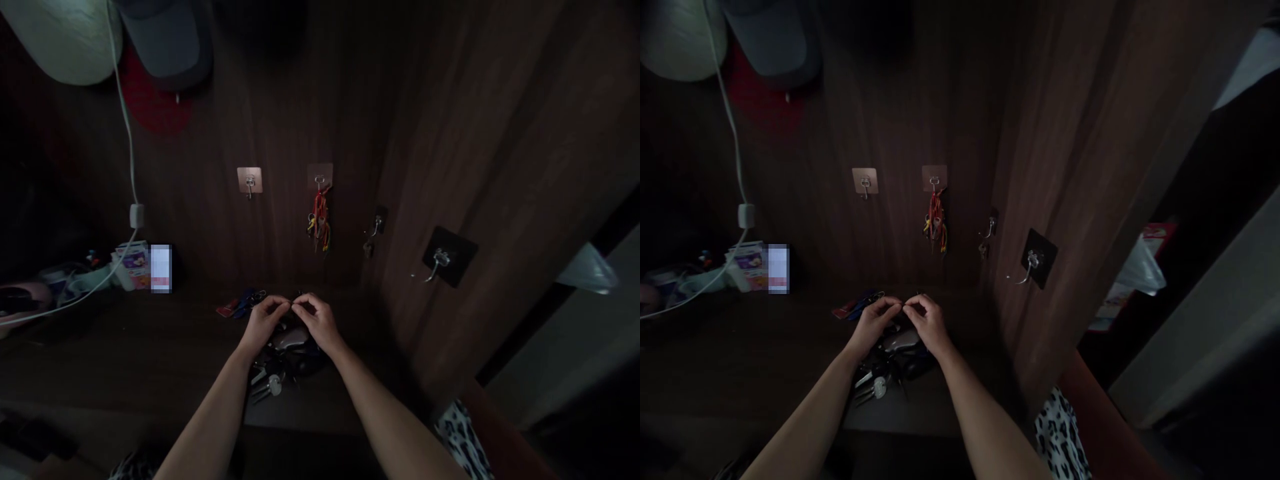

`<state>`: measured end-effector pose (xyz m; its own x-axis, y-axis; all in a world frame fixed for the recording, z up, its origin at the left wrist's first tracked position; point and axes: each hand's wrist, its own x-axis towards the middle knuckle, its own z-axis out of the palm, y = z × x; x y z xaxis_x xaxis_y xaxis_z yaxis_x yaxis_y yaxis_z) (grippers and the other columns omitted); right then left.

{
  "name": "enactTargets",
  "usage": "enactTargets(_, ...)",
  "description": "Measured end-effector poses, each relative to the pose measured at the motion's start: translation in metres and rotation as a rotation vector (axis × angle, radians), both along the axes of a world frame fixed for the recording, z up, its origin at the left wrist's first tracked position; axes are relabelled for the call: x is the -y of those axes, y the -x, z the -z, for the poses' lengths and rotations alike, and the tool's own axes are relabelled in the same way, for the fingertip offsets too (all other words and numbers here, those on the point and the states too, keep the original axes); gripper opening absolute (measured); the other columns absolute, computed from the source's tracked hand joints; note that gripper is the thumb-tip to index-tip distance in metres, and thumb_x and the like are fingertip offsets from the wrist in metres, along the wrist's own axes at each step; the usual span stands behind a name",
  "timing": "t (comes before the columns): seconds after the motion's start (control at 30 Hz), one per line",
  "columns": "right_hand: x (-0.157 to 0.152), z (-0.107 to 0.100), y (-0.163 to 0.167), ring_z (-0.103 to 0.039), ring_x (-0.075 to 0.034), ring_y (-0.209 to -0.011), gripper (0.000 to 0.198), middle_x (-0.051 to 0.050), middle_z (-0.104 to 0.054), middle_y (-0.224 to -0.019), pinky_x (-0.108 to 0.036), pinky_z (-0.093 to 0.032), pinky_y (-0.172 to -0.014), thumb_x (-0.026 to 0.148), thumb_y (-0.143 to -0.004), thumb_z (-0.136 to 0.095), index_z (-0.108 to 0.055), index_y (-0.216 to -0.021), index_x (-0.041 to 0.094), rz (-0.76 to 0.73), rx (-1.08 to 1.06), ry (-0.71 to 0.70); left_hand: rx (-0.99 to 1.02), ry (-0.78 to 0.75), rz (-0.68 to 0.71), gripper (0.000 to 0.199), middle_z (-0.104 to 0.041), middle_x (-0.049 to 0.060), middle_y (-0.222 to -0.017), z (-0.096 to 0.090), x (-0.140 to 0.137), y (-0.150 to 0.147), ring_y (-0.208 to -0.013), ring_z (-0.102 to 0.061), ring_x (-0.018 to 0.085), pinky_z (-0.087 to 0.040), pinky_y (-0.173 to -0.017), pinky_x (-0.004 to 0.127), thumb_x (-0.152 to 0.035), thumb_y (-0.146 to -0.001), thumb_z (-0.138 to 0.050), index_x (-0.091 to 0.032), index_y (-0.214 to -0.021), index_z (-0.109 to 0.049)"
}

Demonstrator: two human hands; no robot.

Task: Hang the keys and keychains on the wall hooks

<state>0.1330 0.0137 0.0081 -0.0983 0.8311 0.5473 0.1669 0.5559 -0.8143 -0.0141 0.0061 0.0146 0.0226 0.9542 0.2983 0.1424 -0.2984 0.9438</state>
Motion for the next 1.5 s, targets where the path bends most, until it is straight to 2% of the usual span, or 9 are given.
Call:
enactTargets(0.17,-0.006,-0.003,-0.007,-0.055,-0.015,-0.069,0.020,0.000,-0.061,-0.071,-0.025,-0.043,-0.063,0.041,-0.072,-0.059,-0.061,-0.075,0.020,0.115,-0.232,0.114,-0.029,0.029,-0.015,0.039,-0.066,0.003,-0.087,-0.001,0.001,0.000,-0.076,-0.059,0.017,-0.046,-0.058,0.022,-0.049,-0.070,-0.059,-0.018,-0.092,-0.065)
enactTargets(0.37,-0.019,-0.008,-0.031,-0.056,-0.014,-0.072,0.027,-0.002,-0.061,-0.075,-0.021,-0.041,-0.055,0.043,-0.066,-0.062,-0.060,-0.078,0.018,0.382,-0.569,0.210,-0.043,0.036,-0.037,0.042,-0.066,0.004,-0.085,0.002,-0.002,0.000,-0.077,-0.059,0.018,-0.045,-0.060,0.023,-0.052,-0.068,-0.059,-0.017,-0.089,-0.066)
enactTargets(0.5,-0.029,-0.019,-0.042,-0.058,-0.014,-0.074,0.029,-0.003,-0.063,-0.079,-0.021,-0.043,-0.054,0.043,-0.064,-0.063,-0.058,-0.078,0.018,0.458,-0.695,0.204,-0.045,0.059,-0.012,0.043,-0.066,0.004,-0.082,0.002,-0.001,-0.001,-0.077,-0.059,0.018,-0.045,-0.062,0.024,-0.053,-0.066,-0.060,-0.016,-0.087,-0.067)
enactTargets(0.7,-0.052,-0.047,-0.049,-0.059,-0.014,-0.071,0.027,-0.004,-0.064,-0.080,-0.020,-0.042,-0.051,0.040,-0.064,-0.060,-0.056,-0.080,0.019,0.534,-0.795,0.170,-0.072,0.071,0.011,0.039,-0.067,0.005,-0.084,0.003,-0.002,-0.001,-0.079,-0.059,0.019,-0.045,-0.063,0.025,-0.051,-0.066,-0.061,-0.017,-0.086,-0.068)
enactTargets(0.8,-0.070,-0.062,-0.051,-0.058,-0.013,-0.069,0.027,-0.003,-0.063,-0.079,-0.020,-0.042,-0.049,0.040,-0.065,-0.057,-0.057,-0.082,0.020,0.619,-0.809,0.149,-0.083,0.059,0.006,0.038,-0.067,0.004,-0.083,0.004,-0.003,-0.001,-0.077,-0.059,0.019,-0.045,-0.063,0.025,-0.051,-0.066,-0.060,-0.018,-0.084,-0.068)
enactTargets(0.87,-0.082,-0.072,-0.052,-0.057,-0.013,-0.066,0.026,-0.003,-0.063,-0.077,-0.019,-0.040,-0.046,0.039,-0.065,-0.056,-0.057,-0.083,0.020,0.686,-0.850,0.141,-0.092,0.052,0.004,0.038,-0.067,0.003,-0.081,0.004,-0.003,-0.001,-0.076,-0.059,0.019,-0.045,-0.063,0.025,-0.050,-0.066,-0.061,-0.018,-0.083,-0.069)
enactTargets(1.0,-0.102,-0.086,-0.054,-0.054,-0.011,-0.060,0.028,-0.002,-0.061,-0.074,-0.018,-0.035,-0.041,0.038,-0.068,-0.055,-0.057,-0.089,0.020,0.722,-0.904,0.120,-0.101,0.054,0.013,0.036,-0.067,0.003,-0.081,0.002,-0.001,-0.001,-0.076,-0.058,0.018,-0.044,-0.065,0.025,-0.049,-0.067,-0.060,-0.018,-0.084,-0.068)
enactTargets(1.3,-0.124,-0.094,-0.061,-0.047,-0.008,-0.045,0.026,0.001,-0.054,-0.062,-0.017,-0.029,-0.034,0.040,-0.078,-0.046,-0.053,-0.094,0.021,0.757,-1.019,0.141,-0.150,0.051,0.009,0.034,-0.068,0.002,-0.077,-0.002,0.001,-0.002,-0.074,-0.059,0.018,-0.043,-0.064,0.025,-0.047,-0.068,-0.059,-0.018,-0.083,-0.069)
enactTargets(1.5,-0.120,-0.089,-0.060,-0.047,-0.008,-0.043,0.024,0.003,-0.053,-0.059,-0.019,-0.031,-0.035,0.041,-0.077,-0.048,-0.053,-0.090,0.021,0.774,-1.025,0.179,-0.140,0.046,0.008,0.033,-0.067,0.002,-0.075,-0.002,0.002,-0.002,-0.072,-0.058,0.018,-0.044,-0.063,0.025,-0.047,-0.068,-0.059,-0.019,-0.082,-0.069)
